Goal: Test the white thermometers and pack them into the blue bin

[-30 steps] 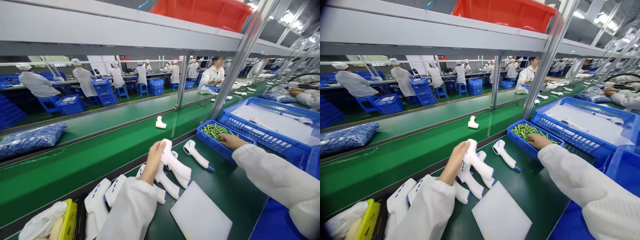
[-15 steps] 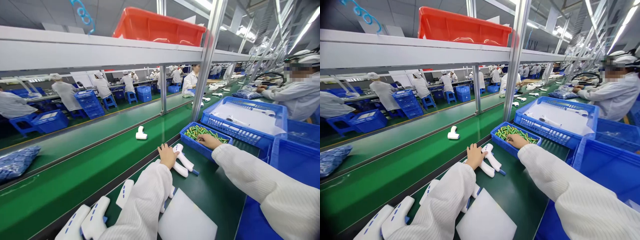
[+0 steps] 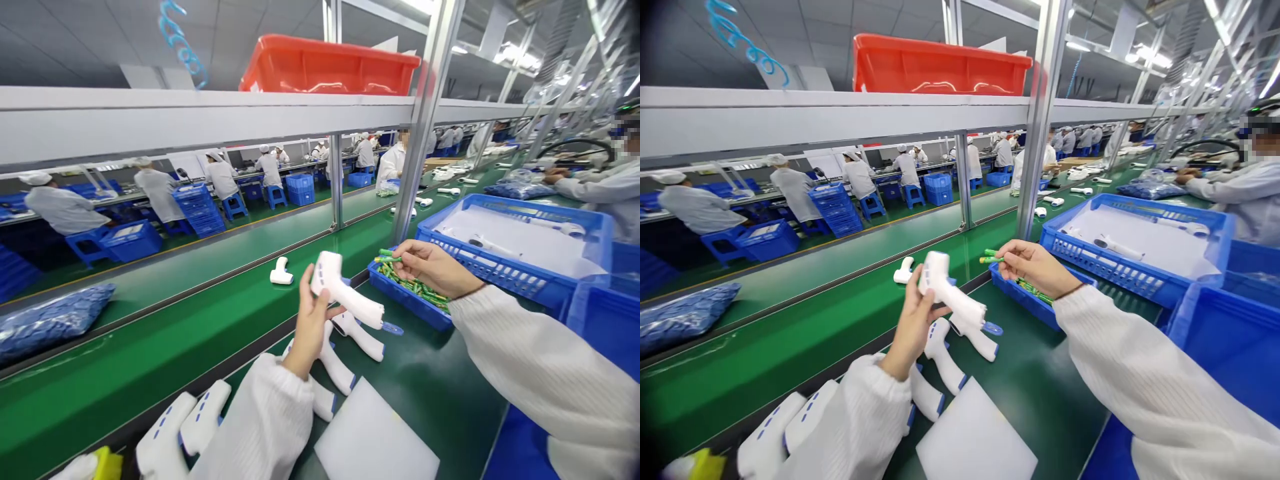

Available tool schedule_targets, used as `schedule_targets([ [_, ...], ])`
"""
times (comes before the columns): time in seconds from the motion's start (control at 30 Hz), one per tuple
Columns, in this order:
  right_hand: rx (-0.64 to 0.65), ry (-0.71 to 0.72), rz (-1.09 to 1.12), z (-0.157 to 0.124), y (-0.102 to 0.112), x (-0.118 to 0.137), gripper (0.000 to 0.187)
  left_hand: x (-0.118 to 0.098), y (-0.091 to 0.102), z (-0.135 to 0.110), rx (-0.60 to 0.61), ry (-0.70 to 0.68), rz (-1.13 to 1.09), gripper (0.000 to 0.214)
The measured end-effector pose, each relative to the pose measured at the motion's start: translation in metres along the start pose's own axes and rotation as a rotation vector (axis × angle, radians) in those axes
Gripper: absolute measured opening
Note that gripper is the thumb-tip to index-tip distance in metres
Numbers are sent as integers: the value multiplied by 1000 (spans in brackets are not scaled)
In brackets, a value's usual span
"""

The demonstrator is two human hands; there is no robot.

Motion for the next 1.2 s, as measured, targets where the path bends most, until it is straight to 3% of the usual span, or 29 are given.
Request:
schedule_targets([
  [0.07, 108, 57, 185, -18, -34, 32, 31, -21, 29, -13, -125, 73, -262, 63],
  [0.13, 204, 122, 263, -36, -64, 57, 23, -35, 50, -25, -221, 107, -388, 64],
  [0.23, 294, 216, 314, -58, -93, 80, 13, -45, 62, -39, -284, 134, -486, 58],
  [0.47, 292, 430, 77, -81, -110, 97, 12, -41, 55, -60, -278, 262, -549, 55],
  [0.67, 289, 799, -366, -100, -119, 119, 17, -35, 60, -60, -311, 264, -556, 55],
  [0.83, 315, 729, -411, -96, -123, 108, 15, -28, 56, -61, -255, 270, -505, 61],
  [1.07, 309, 474, -9, -85, -117, 91, 25, -26, 51, -63, -222, 361, -545, 60],
  [1.2, 356, 431, -5, -86, -122, 93, 28, -25, 53, -61, -204, 363, -550, 60],
])
Point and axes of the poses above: each hand's wrist, its own z-axis towards the middle knuckle, its own y-axis out of the back of the hand, x = y × z, the point moved 7 cm from there along z, towards the middle knuckle, and after that the axes turned 10 degrees about -x, right-handed, at the moved point
